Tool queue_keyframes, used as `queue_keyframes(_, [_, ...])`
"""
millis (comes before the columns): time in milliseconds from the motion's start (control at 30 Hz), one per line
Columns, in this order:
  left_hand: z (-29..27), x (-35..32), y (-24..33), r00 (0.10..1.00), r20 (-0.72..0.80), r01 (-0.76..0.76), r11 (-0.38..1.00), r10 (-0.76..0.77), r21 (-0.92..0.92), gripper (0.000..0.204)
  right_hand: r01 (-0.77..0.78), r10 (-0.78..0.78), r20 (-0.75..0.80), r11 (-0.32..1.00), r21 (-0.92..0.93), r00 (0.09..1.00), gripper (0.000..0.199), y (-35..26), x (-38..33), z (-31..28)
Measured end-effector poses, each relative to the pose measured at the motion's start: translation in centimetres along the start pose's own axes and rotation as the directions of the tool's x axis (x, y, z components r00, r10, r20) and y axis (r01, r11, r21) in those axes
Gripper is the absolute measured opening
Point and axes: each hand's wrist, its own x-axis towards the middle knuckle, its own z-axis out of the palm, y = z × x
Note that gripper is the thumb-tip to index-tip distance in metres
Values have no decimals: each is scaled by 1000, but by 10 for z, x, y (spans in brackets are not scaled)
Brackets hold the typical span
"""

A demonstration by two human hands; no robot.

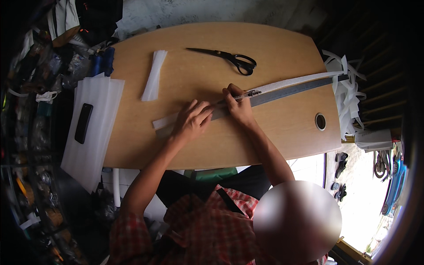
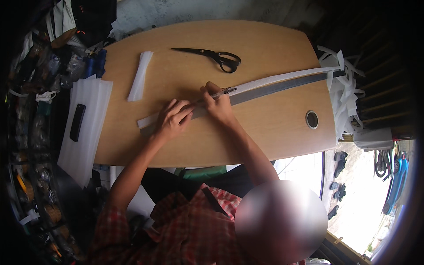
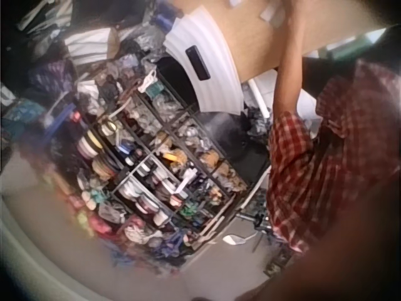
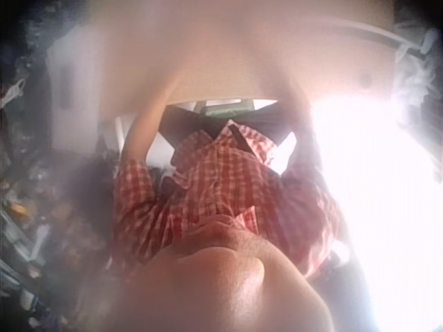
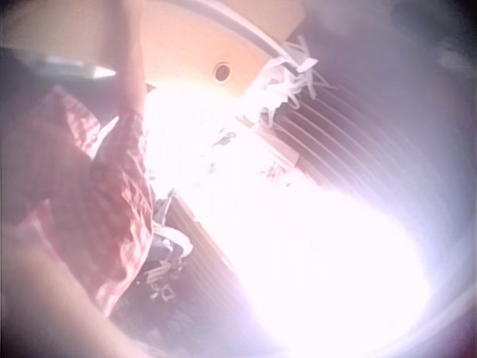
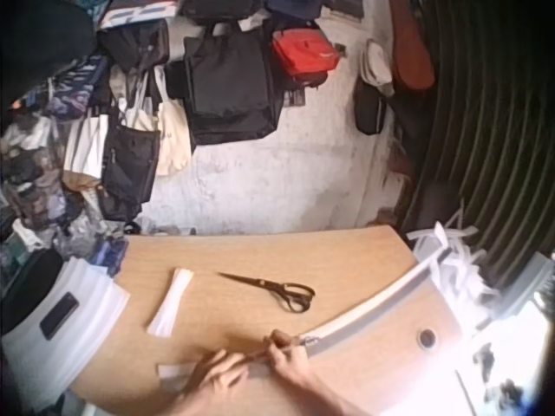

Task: The person measures and cuts a long white foam strip into shorter segments using a metal ruler, a pen, and scissors. The person repeatedly marks the strip at regular intervals and cuts along the marks, stacking the cut pieces on the table.

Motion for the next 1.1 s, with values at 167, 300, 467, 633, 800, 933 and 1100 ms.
queue_keyframes(167, [-1, 1, 1, 1000, 12, 0, 1000, 0, -14, 26, 7, -8, -6, 999, -41, 1000, 33, -2, -1, 0])
queue_keyframes(300, [-3, 2, 3, 1000, 15, 5, 1000, -5, -12, 26, 15, -15, 3, 997, -73, 1000, 32, -4, -1, -1])
queue_keyframes(467, [-2, 2, 2, 1000, 24, 16, 1000, -15, -21, 26, 74, -74, 7, 989, -125, 997, 31, -6, -1, 2])
queue_keyframes(633, [-3, 2, 1, 1000, 23, 6, 1000, -5, -16, 25, 73, -68, 43, 989, -132, 997, 29, -4, -2, 0])
queue_keyframes(800, [-3, 3, 0, 1000, 19, -10, 1000, 10, -14, 26, 48, -46, 21, 994, -96, 999, 30, -1, -1, 0])
queue_keyframes(933, [-2, 2, -2, 1000, 15, -11, 1000, 11, -10, 26, 85, -80, 46, 987, -134, 996, 30, -3, -1, 2])
queue_keyframes(1100, [-2, 3, 0, 1000, 8, -17, 1000, 17, -17, 26, 28, -26, 25, 996, -80, 999, 29, 3, -2, 1])
